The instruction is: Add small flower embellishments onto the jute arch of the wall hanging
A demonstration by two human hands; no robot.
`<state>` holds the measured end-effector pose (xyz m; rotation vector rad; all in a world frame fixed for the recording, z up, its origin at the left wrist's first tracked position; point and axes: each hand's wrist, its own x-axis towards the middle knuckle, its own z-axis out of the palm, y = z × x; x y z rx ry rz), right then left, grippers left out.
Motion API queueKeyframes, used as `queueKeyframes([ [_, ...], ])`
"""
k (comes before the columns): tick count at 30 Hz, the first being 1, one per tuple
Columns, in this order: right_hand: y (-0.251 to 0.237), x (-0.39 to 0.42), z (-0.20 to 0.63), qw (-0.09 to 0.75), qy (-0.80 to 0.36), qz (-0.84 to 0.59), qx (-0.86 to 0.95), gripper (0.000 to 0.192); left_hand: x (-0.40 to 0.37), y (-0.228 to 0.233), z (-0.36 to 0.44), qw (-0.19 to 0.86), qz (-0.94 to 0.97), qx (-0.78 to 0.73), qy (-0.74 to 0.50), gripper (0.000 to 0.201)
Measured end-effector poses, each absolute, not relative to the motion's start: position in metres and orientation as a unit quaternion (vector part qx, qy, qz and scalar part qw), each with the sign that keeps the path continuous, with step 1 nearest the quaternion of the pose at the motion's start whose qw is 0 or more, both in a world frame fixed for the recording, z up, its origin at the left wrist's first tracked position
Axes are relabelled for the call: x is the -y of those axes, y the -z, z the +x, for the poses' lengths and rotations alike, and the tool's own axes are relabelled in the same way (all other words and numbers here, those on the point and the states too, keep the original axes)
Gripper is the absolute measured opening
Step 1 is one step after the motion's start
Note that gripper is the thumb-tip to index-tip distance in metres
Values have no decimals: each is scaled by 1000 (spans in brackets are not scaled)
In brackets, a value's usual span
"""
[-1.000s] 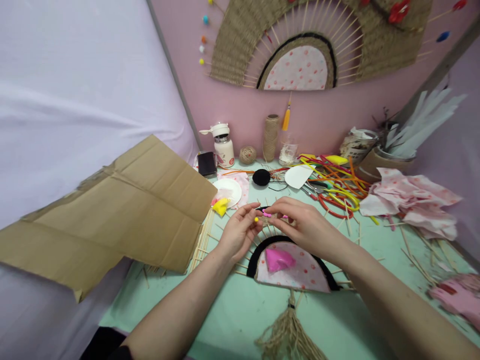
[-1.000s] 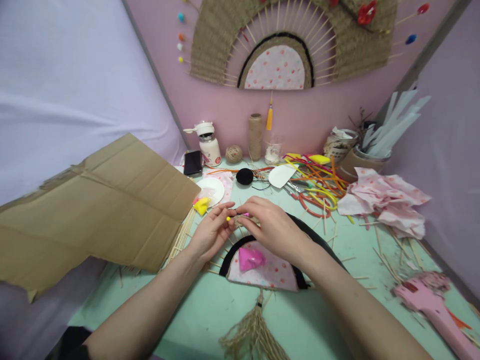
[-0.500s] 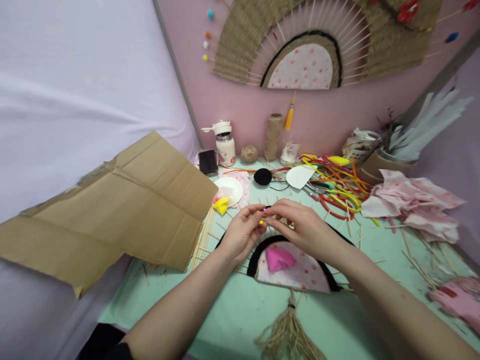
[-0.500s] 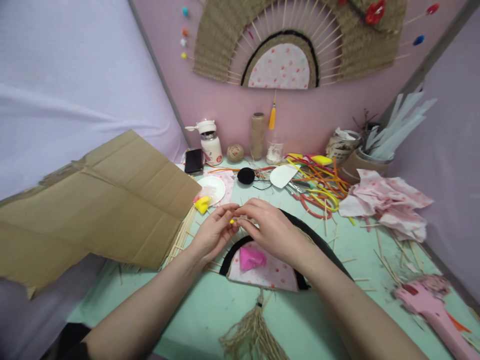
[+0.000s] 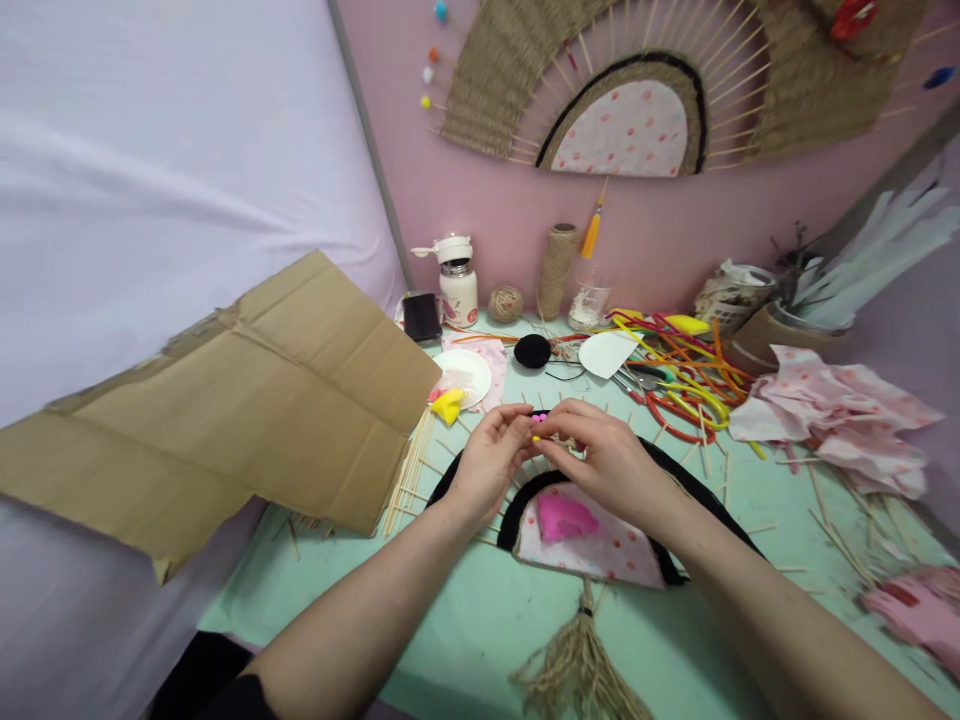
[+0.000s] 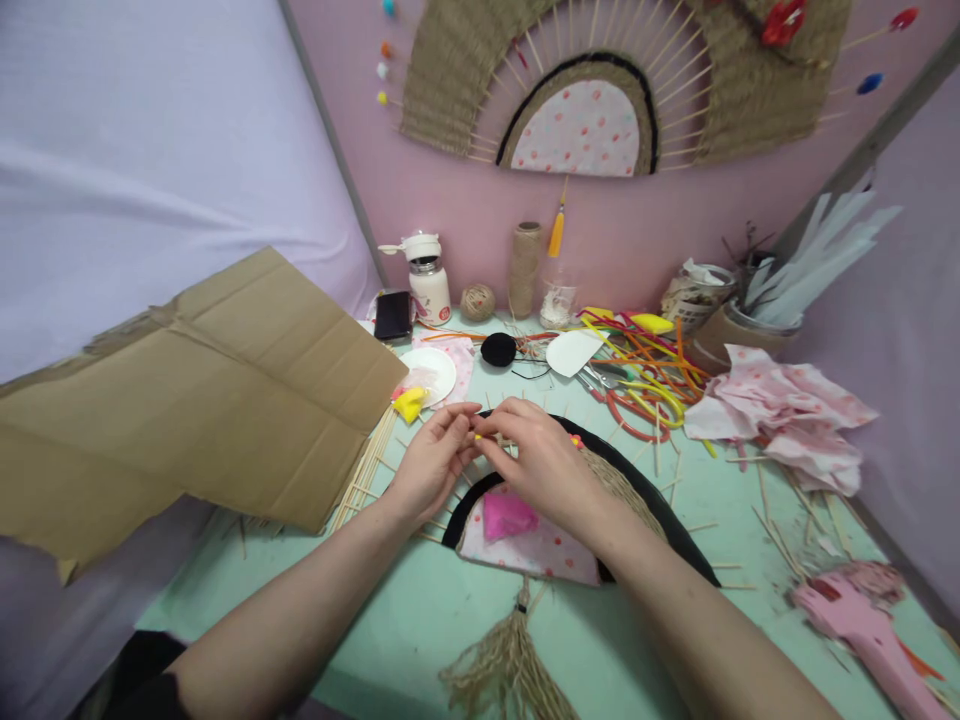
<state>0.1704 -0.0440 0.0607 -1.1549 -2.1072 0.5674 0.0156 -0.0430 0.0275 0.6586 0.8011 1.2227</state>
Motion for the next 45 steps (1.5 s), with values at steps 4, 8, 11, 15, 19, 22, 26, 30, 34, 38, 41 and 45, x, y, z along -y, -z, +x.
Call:
queueKeyframes([
  [4,-51,25,187,339,-199,-484,782,14,39,-25,14,677,267,-391,-563,32],
  [8,-33,1,194,303,-175,-534,769,13,33,-21,12,662,235,-415,-578,18],
  [11,-25,-8,189,268,-175,-530,786,12,31,-20,11,664,226,-412,-582,15],
  [15,-21,-10,180,234,-162,-529,799,16,30,-23,9,661,226,-411,-586,13],
  [19,-15,-13,180,211,-160,-522,811,18,28,-27,7,661,221,-413,-586,10],
  [22,-11,-16,181,202,-162,-516,816,19,28,-29,6,664,219,-410,-586,12],
  [26,-9,-18,181,198,-164,-514,818,20,27,-28,5,660,224,-417,-584,8],
  [30,-8,-17,182,204,-163,-514,817,20,25,-26,4,656,229,-422,-582,9],
  [34,-7,-17,183,211,-156,-521,812,18,26,-26,4,652,233,-429,-580,11],
  [38,-6,-17,184,206,-148,-518,817,13,26,-27,4,652,236,-433,-576,9],
  [41,-6,-17,184,197,-135,-512,825,15,26,-27,3,653,237,-430,-577,10],
  [45,-7,-14,184,176,-102,-504,839,18,26,-28,3,652,237,-429,-578,12],
])
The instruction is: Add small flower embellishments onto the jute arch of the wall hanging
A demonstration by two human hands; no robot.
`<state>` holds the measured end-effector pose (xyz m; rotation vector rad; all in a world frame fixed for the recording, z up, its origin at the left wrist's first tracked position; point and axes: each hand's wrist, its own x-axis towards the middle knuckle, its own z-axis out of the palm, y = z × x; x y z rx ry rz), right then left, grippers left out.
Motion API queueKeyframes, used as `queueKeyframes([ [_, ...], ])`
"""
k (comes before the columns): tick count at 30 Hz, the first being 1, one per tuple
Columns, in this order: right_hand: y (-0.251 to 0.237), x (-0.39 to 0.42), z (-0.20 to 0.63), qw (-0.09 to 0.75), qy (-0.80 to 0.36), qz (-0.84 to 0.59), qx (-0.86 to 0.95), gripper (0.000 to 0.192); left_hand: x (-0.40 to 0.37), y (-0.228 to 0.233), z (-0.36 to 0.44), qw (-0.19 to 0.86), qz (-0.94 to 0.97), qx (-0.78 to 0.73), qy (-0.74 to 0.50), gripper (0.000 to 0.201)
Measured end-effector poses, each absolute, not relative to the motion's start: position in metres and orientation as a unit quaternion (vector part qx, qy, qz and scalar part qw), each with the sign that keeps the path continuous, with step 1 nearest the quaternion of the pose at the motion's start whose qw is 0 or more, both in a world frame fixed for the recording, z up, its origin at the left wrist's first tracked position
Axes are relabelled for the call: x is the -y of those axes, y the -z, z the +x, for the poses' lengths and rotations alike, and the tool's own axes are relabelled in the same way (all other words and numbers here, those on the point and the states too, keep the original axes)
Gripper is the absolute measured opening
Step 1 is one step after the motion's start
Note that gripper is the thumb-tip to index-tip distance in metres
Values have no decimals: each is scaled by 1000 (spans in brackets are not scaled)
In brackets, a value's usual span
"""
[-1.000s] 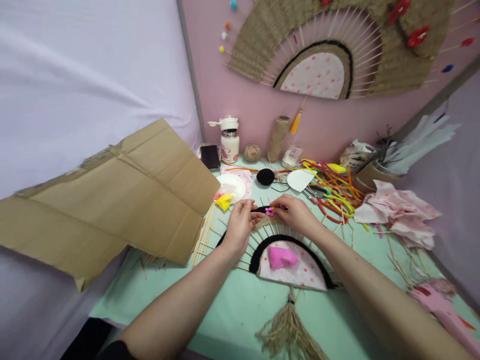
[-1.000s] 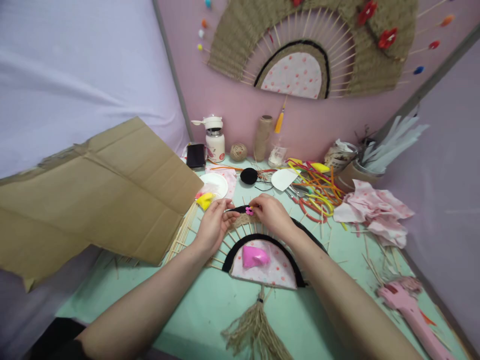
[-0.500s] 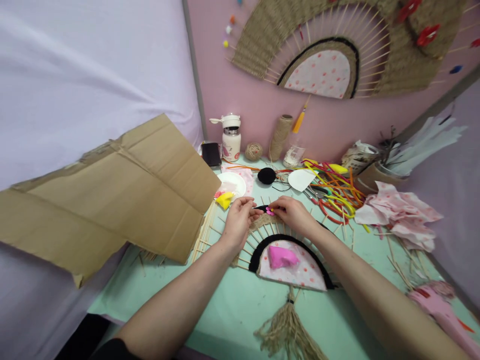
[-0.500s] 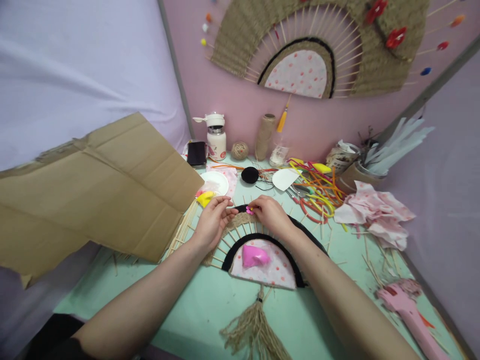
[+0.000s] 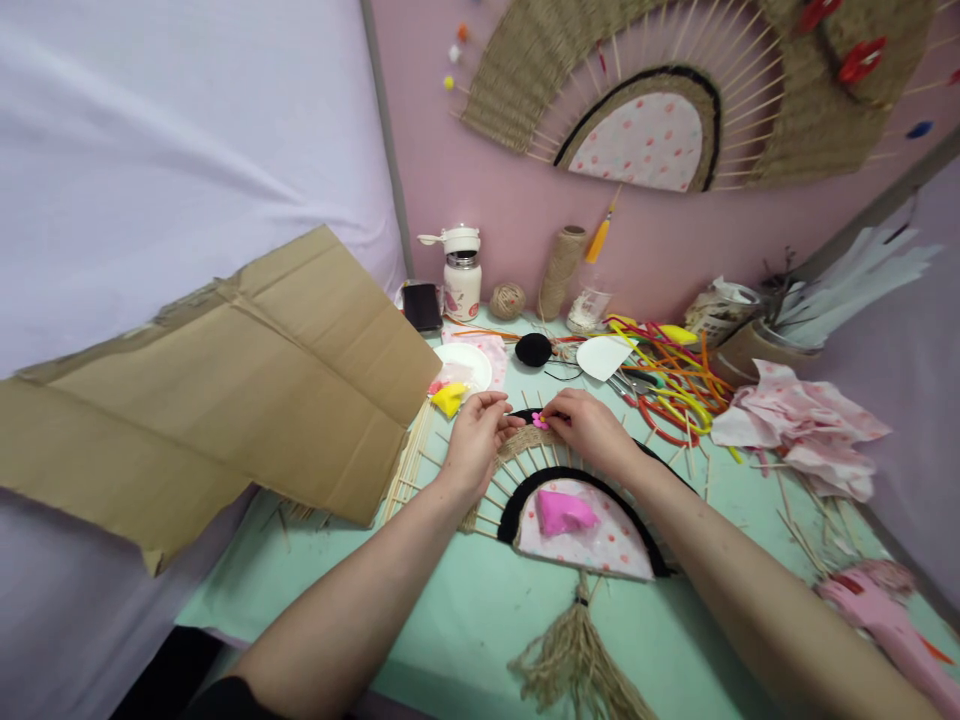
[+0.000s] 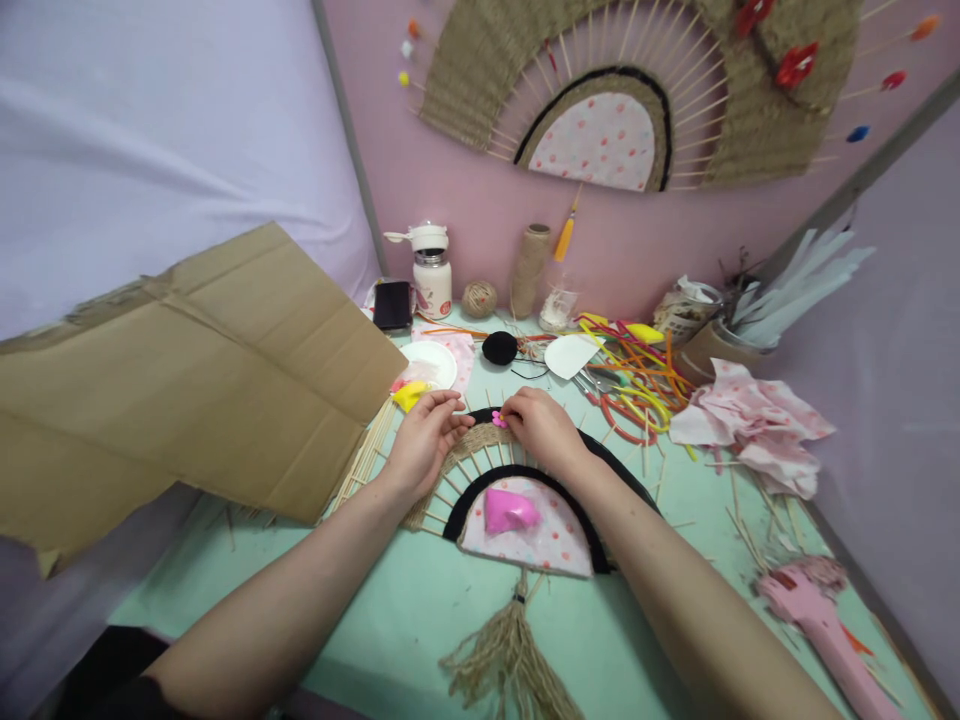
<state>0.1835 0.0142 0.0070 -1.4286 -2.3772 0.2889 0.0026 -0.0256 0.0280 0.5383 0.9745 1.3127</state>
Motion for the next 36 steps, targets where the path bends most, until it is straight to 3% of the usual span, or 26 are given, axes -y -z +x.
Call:
queueKeyframes([
  [16,-16,17,185,60,24,-487,871,34,25,-30,2,646,235,-445,-573,11],
  [24,-16,14,193,93,-10,-513,854,42,24,-28,2,646,240,-450,-568,11],
  [36,-12,18,188,31,30,-516,856,50,25,-30,3,640,260,-461,-557,9],
])
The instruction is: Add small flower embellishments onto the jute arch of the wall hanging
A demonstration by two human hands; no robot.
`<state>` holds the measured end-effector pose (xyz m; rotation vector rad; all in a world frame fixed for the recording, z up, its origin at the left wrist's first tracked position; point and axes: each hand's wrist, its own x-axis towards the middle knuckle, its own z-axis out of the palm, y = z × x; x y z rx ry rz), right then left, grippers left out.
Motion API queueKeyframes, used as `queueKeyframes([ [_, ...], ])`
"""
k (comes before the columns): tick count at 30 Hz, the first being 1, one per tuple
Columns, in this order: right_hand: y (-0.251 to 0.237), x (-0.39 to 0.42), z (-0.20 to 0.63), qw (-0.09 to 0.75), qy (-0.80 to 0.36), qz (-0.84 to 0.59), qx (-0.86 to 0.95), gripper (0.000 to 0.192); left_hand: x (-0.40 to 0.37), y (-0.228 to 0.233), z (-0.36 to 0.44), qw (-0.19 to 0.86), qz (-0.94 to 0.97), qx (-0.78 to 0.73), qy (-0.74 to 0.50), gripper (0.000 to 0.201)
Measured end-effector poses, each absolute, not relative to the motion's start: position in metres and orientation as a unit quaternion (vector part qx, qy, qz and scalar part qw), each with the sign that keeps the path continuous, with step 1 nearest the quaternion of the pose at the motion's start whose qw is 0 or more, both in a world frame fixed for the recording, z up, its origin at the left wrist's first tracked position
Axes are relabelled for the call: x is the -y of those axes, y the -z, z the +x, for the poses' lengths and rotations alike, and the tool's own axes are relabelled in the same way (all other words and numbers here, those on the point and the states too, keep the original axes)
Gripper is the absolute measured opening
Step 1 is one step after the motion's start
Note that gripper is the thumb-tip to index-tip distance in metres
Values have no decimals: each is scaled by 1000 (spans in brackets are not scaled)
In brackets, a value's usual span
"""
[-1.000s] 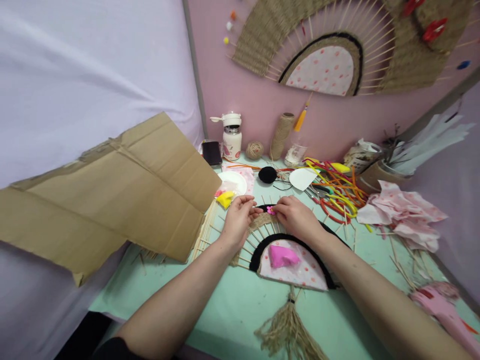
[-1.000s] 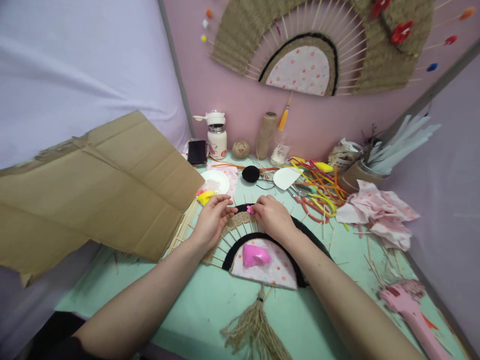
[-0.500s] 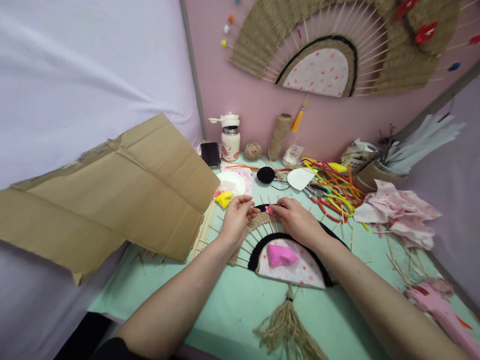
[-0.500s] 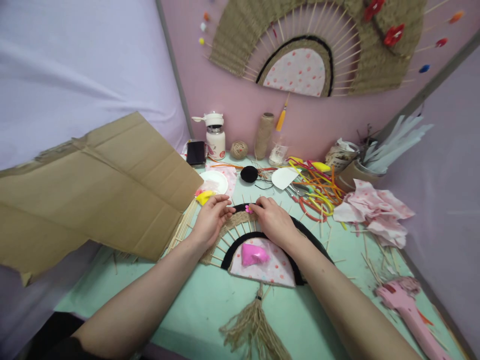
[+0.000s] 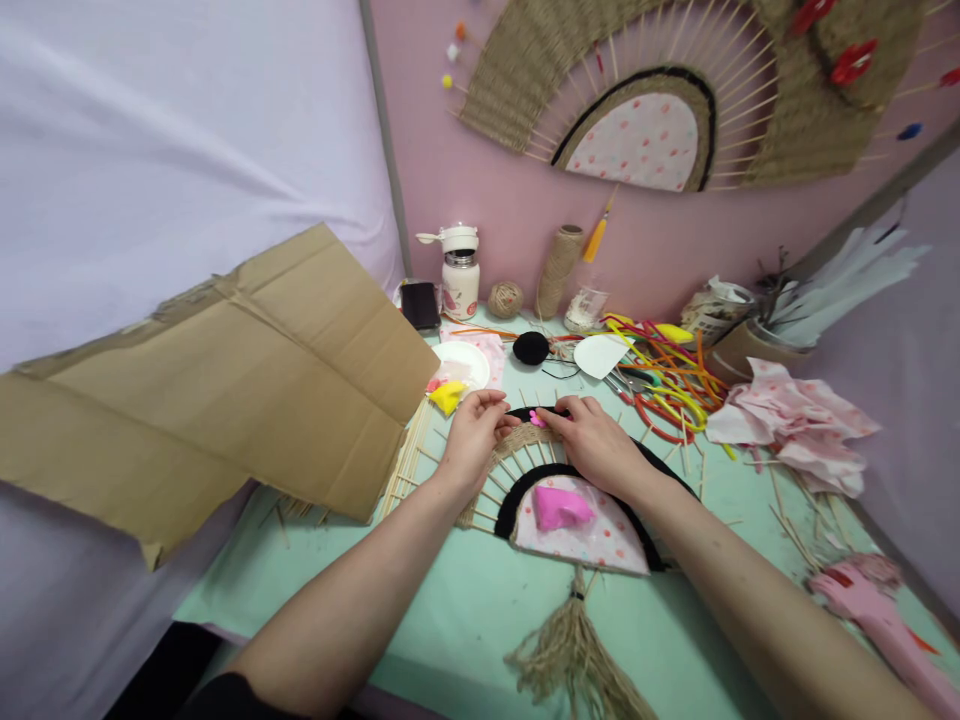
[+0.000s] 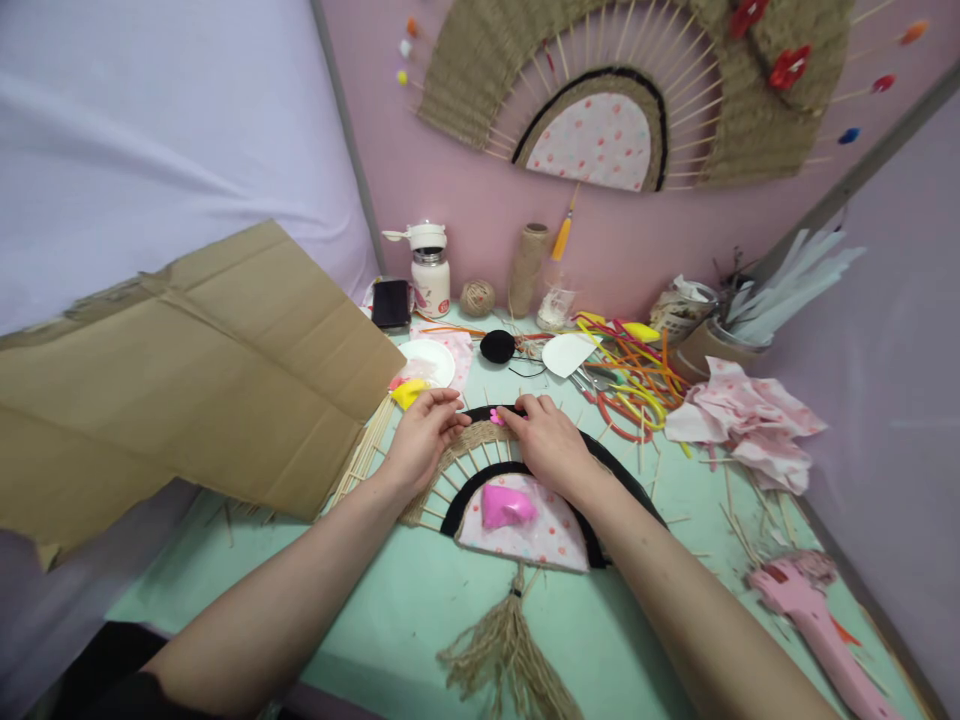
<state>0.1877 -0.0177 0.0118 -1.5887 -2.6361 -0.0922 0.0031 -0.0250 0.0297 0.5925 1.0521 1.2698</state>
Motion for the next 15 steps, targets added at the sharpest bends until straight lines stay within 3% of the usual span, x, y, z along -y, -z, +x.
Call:
queueKeyframes([
  [15,-15,20,190,38,39,-510,858,45,25,-29,3,644,259,-465,-549,8],
])
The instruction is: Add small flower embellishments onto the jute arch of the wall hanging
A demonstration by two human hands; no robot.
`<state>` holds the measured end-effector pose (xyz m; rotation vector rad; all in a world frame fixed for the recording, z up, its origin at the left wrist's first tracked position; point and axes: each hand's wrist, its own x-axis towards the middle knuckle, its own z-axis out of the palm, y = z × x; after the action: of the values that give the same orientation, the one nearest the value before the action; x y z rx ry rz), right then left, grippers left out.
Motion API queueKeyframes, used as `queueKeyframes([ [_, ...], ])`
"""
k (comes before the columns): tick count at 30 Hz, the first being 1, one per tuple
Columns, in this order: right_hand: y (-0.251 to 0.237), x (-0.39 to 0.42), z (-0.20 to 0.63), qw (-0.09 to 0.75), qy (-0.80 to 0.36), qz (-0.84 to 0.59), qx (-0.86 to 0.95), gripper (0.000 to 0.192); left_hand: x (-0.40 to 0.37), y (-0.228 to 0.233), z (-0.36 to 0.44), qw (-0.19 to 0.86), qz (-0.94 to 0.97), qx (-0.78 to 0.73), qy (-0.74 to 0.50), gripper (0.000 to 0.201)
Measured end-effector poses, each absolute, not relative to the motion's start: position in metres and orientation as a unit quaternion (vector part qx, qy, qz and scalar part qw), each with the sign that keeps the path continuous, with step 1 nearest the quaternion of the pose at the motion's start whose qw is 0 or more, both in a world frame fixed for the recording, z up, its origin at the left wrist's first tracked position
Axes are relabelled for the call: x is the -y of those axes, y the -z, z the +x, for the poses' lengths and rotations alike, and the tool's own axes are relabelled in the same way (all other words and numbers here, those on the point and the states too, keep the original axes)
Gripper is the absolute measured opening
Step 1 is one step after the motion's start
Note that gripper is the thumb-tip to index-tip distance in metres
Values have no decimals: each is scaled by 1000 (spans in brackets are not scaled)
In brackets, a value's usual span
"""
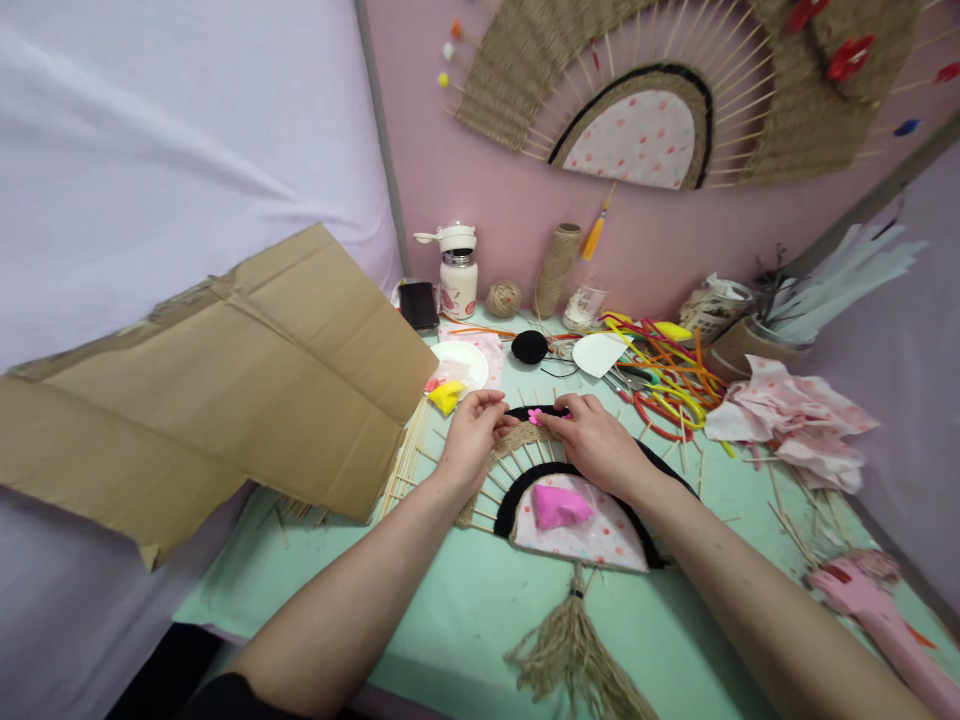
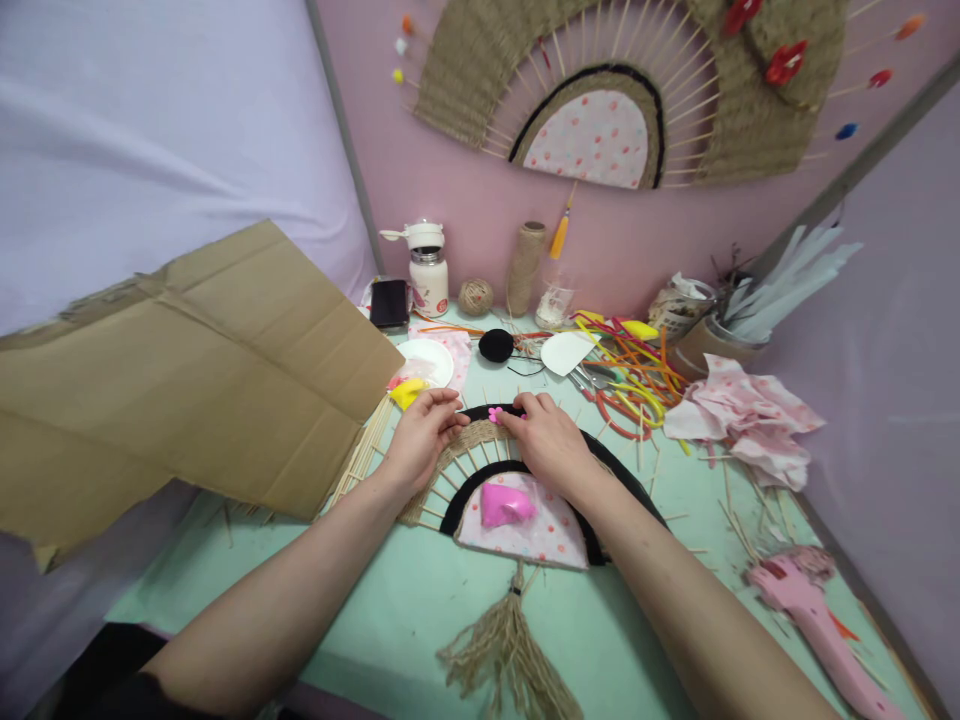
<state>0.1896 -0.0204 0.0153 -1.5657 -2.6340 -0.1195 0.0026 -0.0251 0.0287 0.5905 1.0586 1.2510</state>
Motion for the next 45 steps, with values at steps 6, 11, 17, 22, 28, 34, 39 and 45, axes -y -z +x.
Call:
queueKeyframes([
  [6,-20,20,186,18,60,-498,865,41,25,-29,3,645,258,-467,-547,9],
  [11,-22,21,188,36,53,-497,865,41,25,-29,3,647,256,-470,-543,9],
  [17,-26,21,204,125,28,-515,847,37,24,-25,3,645,273,-475,-533,11],
  [22,-42,18,214,191,-8,-517,834,36,24,-16,4,590,369,-490,-525,9],
  [28,-71,7,224,243,-32,-510,824,35,30,-9,0,326,673,-481,-457,19],
  [34,-90,10,246,295,-12,-512,806,32,28,-9,-3,180,811,-459,-315,29],
  [39,-105,22,264,315,-6,-531,786,31,23,-9,7,114,855,-472,-183,36],
  [45,-118,32,270,338,-8,-535,774,30,19,-7,14,74,873,-471,-101,44],
])
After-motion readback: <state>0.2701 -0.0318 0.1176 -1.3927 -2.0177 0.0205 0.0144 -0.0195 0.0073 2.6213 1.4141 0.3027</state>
